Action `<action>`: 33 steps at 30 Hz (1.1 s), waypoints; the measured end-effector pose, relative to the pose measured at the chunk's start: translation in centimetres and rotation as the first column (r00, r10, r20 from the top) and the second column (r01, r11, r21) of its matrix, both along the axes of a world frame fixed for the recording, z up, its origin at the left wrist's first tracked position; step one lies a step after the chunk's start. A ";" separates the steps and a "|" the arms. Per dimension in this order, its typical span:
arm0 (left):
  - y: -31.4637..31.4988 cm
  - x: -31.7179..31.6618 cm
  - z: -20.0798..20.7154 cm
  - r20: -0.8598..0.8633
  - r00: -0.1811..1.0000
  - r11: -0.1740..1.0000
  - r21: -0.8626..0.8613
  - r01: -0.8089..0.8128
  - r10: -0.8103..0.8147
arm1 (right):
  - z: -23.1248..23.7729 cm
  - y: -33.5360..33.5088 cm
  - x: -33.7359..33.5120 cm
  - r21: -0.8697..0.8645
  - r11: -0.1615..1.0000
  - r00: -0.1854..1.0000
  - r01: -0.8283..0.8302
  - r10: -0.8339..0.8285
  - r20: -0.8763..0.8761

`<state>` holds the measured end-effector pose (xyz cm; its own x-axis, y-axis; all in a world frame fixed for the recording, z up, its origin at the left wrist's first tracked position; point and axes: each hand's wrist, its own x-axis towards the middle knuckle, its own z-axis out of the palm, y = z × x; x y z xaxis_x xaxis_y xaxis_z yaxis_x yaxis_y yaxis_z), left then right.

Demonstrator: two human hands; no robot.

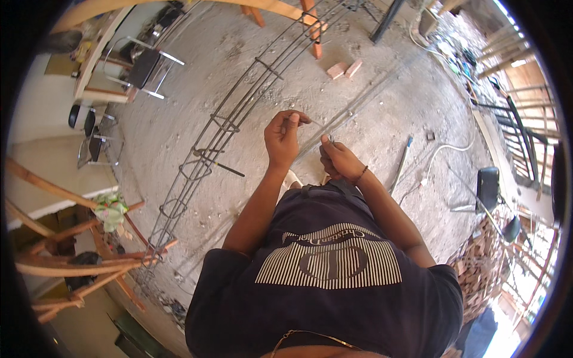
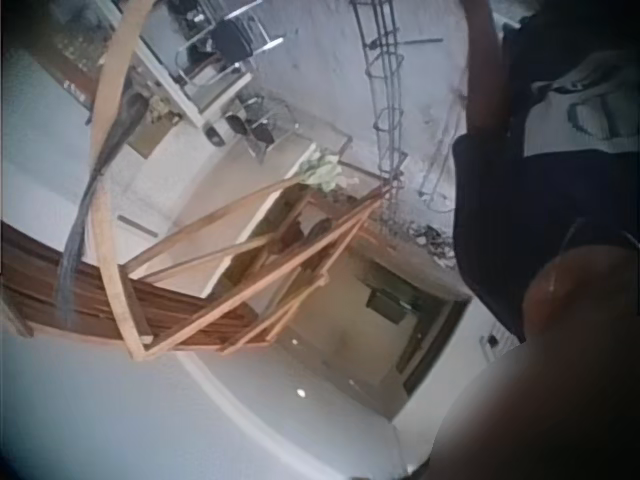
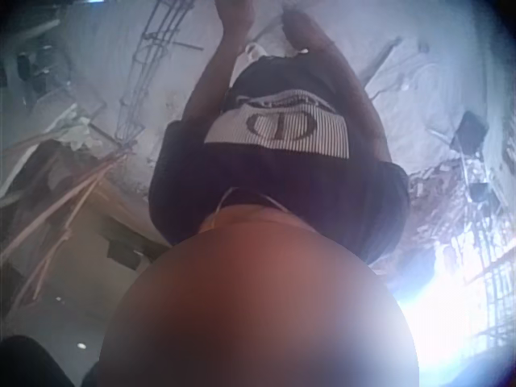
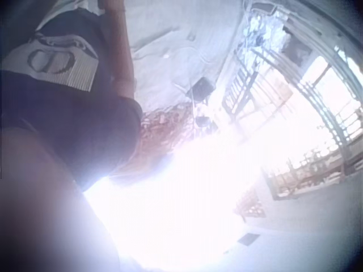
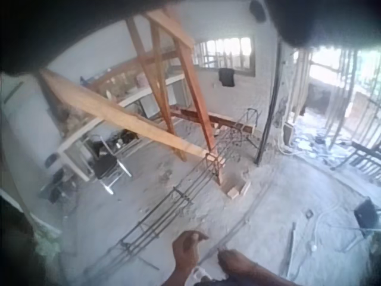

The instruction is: The person assembles a rebar cage by hand-tying wire ties around intersecting rebar rods and then tightening them with pliers. The person repeatedly wraps wire, twists it, and uses pliers to secure each joint along the cage.

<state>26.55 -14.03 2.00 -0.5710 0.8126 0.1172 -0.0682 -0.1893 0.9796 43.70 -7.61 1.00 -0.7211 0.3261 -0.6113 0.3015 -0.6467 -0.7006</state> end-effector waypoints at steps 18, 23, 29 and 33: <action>-10.4 -4.7 0.5 0.246 0.673 0.715 -0.183 -0.675 0.698 | -3.5 4.3 -9.0 0.911 0.380 0.955 -0.162 0.294 0.047; -12.1 -12.2 -1.0 0.362 0.612 0.707 -0.260 -0.658 0.703 | -0.8 3.4 -21.4 0.990 -0.117 0.962 -0.073 0.253 0.101; -9.7 -17.5 -4.8 -0.014 0.846 0.746 -0.463 -0.478 0.533 | -2.2 2.3 -28.0 0.840 -0.331 0.866 -0.429 0.112 0.487; -9.1 -19.3 -5.8 -0.384 0.874 0.732 -0.497 -0.467 0.297 | -2.8 2.5 -28.5 0.757 -0.331 0.801 -0.564 0.006 0.599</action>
